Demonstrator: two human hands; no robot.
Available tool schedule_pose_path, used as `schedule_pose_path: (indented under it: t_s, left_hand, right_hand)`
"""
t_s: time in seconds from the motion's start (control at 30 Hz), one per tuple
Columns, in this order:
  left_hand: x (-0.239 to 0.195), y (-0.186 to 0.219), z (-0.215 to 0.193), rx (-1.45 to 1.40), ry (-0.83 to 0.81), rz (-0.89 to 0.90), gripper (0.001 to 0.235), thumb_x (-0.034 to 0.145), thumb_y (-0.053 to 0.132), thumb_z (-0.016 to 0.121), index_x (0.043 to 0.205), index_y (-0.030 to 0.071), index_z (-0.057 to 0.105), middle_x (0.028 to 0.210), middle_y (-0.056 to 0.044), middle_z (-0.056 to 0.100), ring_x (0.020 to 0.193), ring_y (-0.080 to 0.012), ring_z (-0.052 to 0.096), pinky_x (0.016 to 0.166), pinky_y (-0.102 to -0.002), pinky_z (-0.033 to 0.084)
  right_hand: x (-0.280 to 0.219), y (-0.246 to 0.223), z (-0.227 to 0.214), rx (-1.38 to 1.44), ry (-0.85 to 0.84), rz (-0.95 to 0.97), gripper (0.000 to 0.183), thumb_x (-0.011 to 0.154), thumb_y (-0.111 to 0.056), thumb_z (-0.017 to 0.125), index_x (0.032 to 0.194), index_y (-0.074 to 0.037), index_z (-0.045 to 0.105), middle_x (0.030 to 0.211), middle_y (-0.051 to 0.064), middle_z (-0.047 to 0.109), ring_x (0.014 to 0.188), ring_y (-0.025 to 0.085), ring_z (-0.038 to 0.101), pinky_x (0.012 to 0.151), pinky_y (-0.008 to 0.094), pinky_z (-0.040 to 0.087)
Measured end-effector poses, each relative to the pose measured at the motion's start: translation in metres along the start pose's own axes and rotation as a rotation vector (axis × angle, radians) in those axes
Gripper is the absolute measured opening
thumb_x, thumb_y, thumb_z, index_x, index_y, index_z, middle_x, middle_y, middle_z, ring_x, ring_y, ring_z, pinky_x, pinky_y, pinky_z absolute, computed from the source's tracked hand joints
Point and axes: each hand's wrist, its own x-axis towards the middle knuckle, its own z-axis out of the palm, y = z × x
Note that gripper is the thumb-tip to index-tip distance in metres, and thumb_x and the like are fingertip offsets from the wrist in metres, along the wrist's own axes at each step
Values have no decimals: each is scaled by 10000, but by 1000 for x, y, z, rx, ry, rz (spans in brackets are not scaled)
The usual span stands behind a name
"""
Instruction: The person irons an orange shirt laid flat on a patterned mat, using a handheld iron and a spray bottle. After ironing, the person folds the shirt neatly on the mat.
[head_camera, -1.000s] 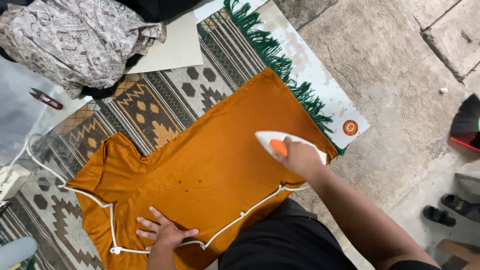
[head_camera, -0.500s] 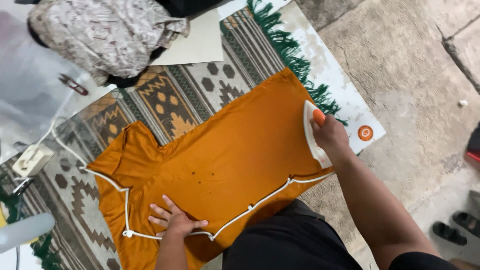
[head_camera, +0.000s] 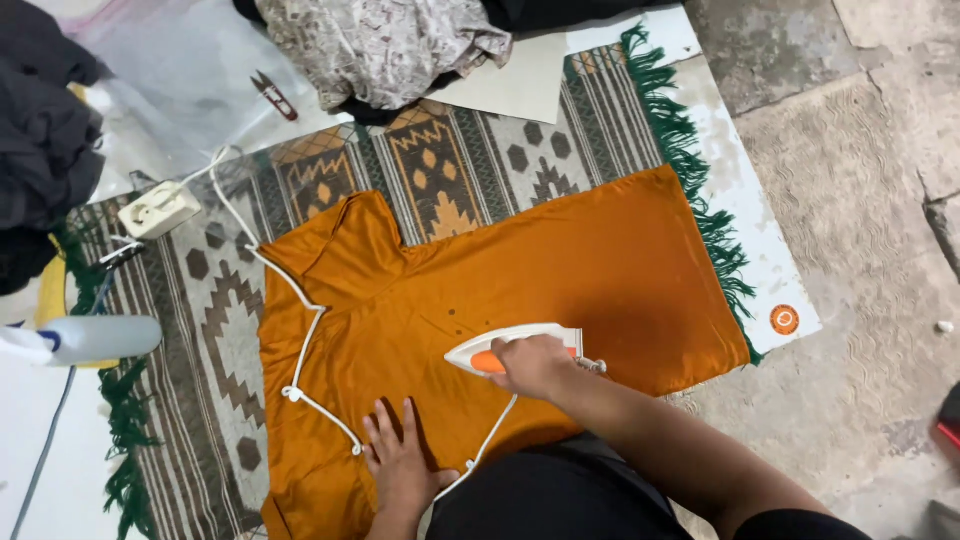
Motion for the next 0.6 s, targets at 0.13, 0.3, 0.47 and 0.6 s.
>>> schedule_pose_path:
  t_s: [0.13,0.3,0.47,0.6]
  left_hand:
    - [-12,-31,9,-156,-69,-82,1683,484,763,1046,1651,286,-68,1721,-207,-190,1594,-414,-104,1192,-594,186]
    - [-5,-33,-40,-82,-101,-199,1025,856,797,533,1647,298,114,1729,-39,65,1541,-262,181,1074,-590,304]
    - [-5,-51,-76,-167,-201,-236,1217,780,794,696,1654,335,-15,1753,7,-57,1591,-274,58,1086,-646,290]
    - [-9,-62,-85,-127,-318,-239,1361,713,805,811,1637,426,-114,1731,-17,-305,1616,-259,-101,1149,-659,249]
  right_hand:
    - [44,35,-16,78,169,86,796,951,-665,457,1515,-105,414,1158,210,718,1048,406,702,812,548,561]
    - [61,81,-70,495,371,533,649,991,-611,480,1314,-50,523,1223,270,667,1143,469,640,930,562,518]
    - [15,18,-75,354,245,345,698,970,-620,435,1368,-49,498,1183,253,681,1071,438,675,870,534,542]
    - [25,-18,8,-92,222,-37,618,975,-716,433,1113,-127,557,937,171,730,837,405,721,693,534,550]
